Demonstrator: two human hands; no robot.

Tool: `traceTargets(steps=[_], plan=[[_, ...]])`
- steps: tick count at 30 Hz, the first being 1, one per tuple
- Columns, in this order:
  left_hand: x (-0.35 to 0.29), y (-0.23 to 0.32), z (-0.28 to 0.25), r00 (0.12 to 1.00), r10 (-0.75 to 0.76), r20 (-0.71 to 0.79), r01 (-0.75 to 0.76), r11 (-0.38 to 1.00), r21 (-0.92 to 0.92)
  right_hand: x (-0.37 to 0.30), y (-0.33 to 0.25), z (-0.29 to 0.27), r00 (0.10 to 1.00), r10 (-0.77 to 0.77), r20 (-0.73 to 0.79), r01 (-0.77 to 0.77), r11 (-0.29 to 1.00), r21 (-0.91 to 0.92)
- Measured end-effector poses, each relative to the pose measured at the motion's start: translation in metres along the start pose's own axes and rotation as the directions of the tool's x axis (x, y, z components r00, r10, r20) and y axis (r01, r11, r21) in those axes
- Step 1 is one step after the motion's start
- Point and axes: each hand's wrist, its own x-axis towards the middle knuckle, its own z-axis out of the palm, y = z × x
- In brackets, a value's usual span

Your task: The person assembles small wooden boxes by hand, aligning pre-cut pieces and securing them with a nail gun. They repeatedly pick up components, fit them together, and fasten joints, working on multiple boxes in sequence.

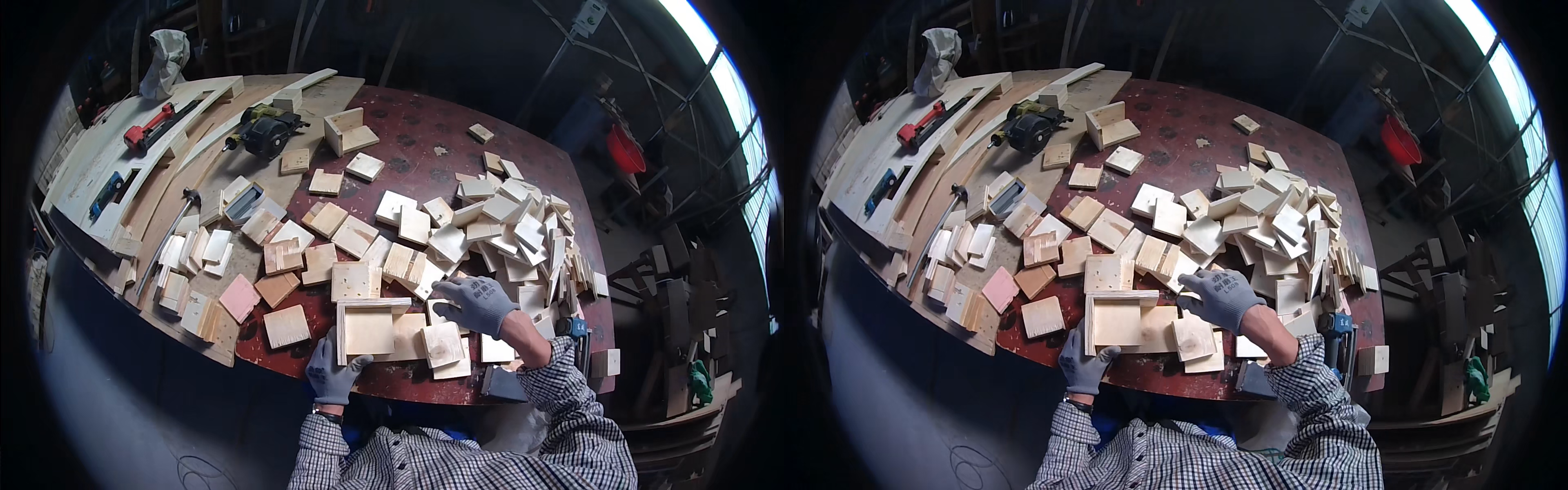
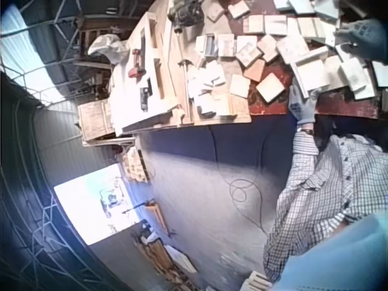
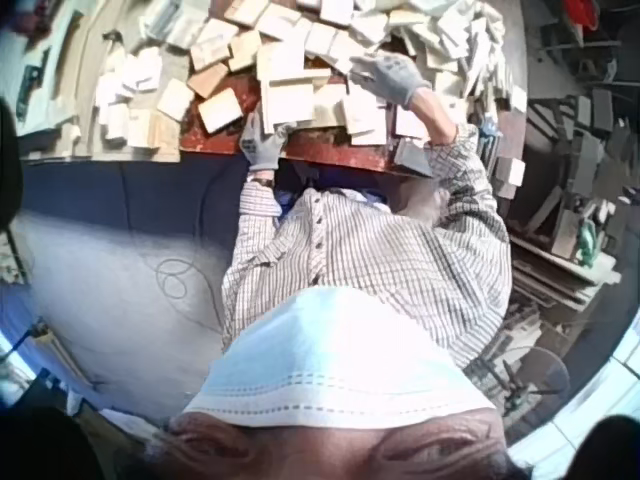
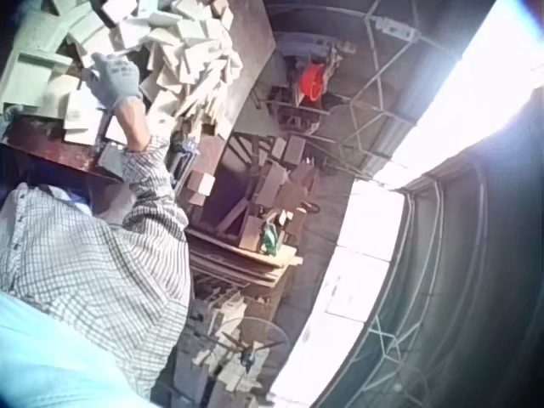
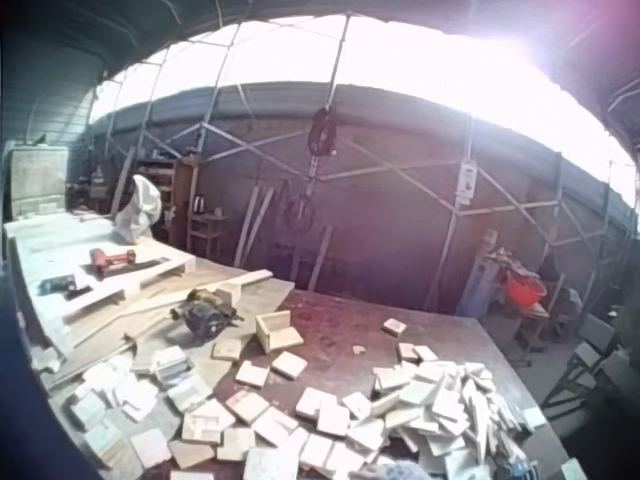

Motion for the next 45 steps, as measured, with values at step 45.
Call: traceTargets(steps=[45], plan=[[0.0,0.004,-0.003,0.996,0.046,0.071,-0.048,0.999,0.025,0.233,0.032,-0.012,0.92,-0.135,-0.369,0.393,0.322,0.861]])
